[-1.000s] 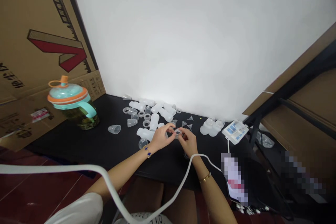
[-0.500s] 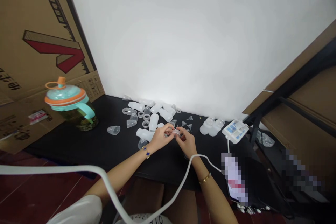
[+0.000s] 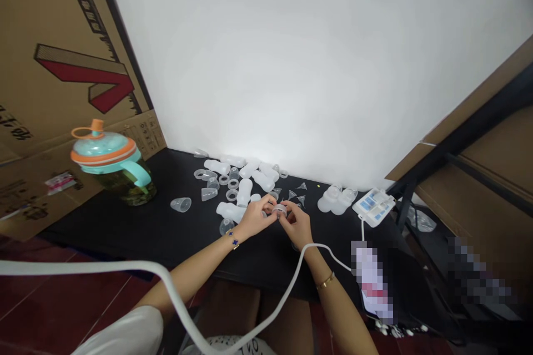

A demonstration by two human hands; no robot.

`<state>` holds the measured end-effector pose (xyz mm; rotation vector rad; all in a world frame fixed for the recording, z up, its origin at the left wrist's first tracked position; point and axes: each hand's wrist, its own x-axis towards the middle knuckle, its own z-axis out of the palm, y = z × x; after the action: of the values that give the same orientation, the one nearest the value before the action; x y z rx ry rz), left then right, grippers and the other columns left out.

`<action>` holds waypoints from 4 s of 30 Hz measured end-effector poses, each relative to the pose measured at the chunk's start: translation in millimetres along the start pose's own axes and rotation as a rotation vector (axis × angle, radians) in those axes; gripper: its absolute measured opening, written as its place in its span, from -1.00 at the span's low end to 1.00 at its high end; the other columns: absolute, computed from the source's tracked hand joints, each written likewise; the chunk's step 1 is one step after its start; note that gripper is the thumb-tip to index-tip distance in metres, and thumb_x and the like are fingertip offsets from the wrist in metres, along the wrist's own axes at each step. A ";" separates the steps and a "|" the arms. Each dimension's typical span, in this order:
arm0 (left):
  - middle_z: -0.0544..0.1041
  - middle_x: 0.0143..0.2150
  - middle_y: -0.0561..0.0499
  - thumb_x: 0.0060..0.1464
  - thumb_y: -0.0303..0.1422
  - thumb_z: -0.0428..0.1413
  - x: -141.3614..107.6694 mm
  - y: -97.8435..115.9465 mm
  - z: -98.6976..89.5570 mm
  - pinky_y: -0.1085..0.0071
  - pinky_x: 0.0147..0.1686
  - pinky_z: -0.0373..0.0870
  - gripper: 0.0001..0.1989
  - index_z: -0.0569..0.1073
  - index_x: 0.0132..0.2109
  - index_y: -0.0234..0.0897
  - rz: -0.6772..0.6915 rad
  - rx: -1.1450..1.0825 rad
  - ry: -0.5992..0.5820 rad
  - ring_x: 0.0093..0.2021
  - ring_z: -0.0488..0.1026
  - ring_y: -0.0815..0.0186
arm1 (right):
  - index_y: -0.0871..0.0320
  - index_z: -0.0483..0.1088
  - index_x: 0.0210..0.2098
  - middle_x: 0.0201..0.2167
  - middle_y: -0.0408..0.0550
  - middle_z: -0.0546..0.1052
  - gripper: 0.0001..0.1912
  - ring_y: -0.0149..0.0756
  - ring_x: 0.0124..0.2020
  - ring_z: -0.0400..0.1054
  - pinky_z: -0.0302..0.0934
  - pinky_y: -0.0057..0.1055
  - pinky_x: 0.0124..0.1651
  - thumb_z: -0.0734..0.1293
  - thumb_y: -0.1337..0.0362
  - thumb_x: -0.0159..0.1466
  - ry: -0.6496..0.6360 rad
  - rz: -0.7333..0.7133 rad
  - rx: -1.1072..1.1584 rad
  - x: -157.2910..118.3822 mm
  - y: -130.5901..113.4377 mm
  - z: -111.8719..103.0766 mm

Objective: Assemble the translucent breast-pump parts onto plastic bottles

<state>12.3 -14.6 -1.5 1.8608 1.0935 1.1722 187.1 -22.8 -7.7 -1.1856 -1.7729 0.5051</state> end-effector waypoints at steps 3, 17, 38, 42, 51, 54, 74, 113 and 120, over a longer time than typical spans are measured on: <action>0.64 -0.34 0.11 0.11 -0.38 0.14 0.2 -0.6 0.2 0.48 -0.32 0.40 -0.86 0.36 -0.16 -0.20 -0.007 0.000 0.003 -0.36 0.55 0.36 | 0.16 0.50 -0.06 -0.40 -0.14 0.52 -0.69 -0.46 -0.61 0.23 0.18 -0.50 -0.51 0.32 0.21 0.24 0.003 -0.015 -0.004 0.1 0.1 0.3; 0.64 -0.36 0.11 0.19 -0.33 0.09 0.7 -0.4 1.8 0.45 -0.28 0.45 -0.88 0.40 -0.12 -0.18 0.001 0.056 0.000 -0.35 0.58 0.33 | 0.15 0.51 -0.09 -0.53 -0.19 0.47 -0.71 -0.42 -0.59 0.26 0.18 -0.51 -0.49 0.31 0.17 0.26 -0.025 0.022 0.020 0.8 0.4 -0.4; 0.61 -0.44 0.14 0.17 -0.30 0.11 0.9 0.1 0.2 0.49 -0.42 0.33 -0.90 0.47 -0.20 -0.19 0.007 0.171 0.015 -0.46 0.52 0.37 | 0.18 0.57 -0.08 -0.56 -0.15 0.51 -0.67 -0.39 -0.59 0.34 0.25 -0.52 -0.46 0.27 0.16 0.30 -0.029 0.006 -0.009 -0.3 5.8 2.5; 0.61 -0.44 0.13 0.15 -0.28 0.13 0.4 2.4 -0.4 0.48 -0.42 0.34 -0.89 0.49 -0.20 -0.19 -0.008 0.171 0.027 -0.45 0.53 0.36 | 0.19 0.56 -0.09 -0.55 -0.14 0.51 -0.67 -0.40 -0.59 0.33 0.23 -0.51 -0.47 0.28 0.14 0.31 -0.032 0.013 0.001 -0.4 4.3 1.2; 0.58 -0.47 0.12 0.20 -0.27 0.09 -0.8 8.1 -1.2 0.48 -0.42 0.35 -0.87 0.48 -0.21 -0.20 0.012 0.174 0.024 -0.44 0.52 0.35 | 0.15 0.56 -0.18 -0.51 -0.10 0.53 -0.65 -0.36 -0.56 0.32 0.20 -0.48 -0.46 0.23 0.07 0.38 -0.069 0.021 0.013 0.2 1.0 -0.6; 0.57 -0.47 0.12 0.19 -0.29 0.09 -0.4 6.4 -0.5 0.47 -0.40 0.36 -0.89 0.47 -0.23 -0.21 0.017 0.190 0.026 -0.46 0.50 0.36 | 0.14 0.57 -0.21 -0.54 -0.13 0.51 -0.67 -0.37 -0.57 0.30 0.17 -0.49 -0.48 0.23 0.09 0.37 -0.075 0.009 -0.009 0.5 0.4 -0.4; 0.58 -0.45 0.12 0.22 -0.25 0.08 0.3 4.6 -0.2 0.45 -0.38 0.37 -0.84 0.50 -0.14 -0.17 -0.005 0.208 0.053 -0.44 0.51 0.33 | 0.15 0.60 -0.12 -0.54 -0.13 0.51 -0.63 -0.38 -0.59 0.30 0.22 -0.49 -0.51 0.28 0.04 0.35 -0.068 0.060 0.063 2.0 2.2 -0.9; 0.53 0.07 -0.11 0.27 -0.33 0.04 -4.4 -0.9 5.4 0.27 -0.02 0.51 -0.67 0.42 0.16 -0.15 0.350 0.542 -0.020 0.02 0.53 0.15 | 0.20 0.57 -0.22 -0.61 -0.13 0.47 -0.50 -0.35 -0.61 0.33 0.22 -0.46 -0.52 0.21 -0.08 0.39 -0.077 0.190 0.329 3.2 11.7 -2.5; 0.52 0.08 -0.10 0.31 -0.36 0.02 -3.9 -1.2 6.3 0.31 -0.11 0.53 -0.71 0.43 0.13 -0.16 0.389 0.557 -0.012 -0.02 0.55 0.19 | 0.17 0.56 -0.16 -0.58 -0.15 0.45 -0.52 -0.38 -0.61 0.28 0.17 -0.48 -0.55 0.20 -0.07 0.40 -0.042 0.186 0.313 4.1 12.2 -2.2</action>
<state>16.7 -18.3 -6.3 2.5981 1.1649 1.1325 194.7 -13.9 -13.7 -1.1265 -1.5554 0.8881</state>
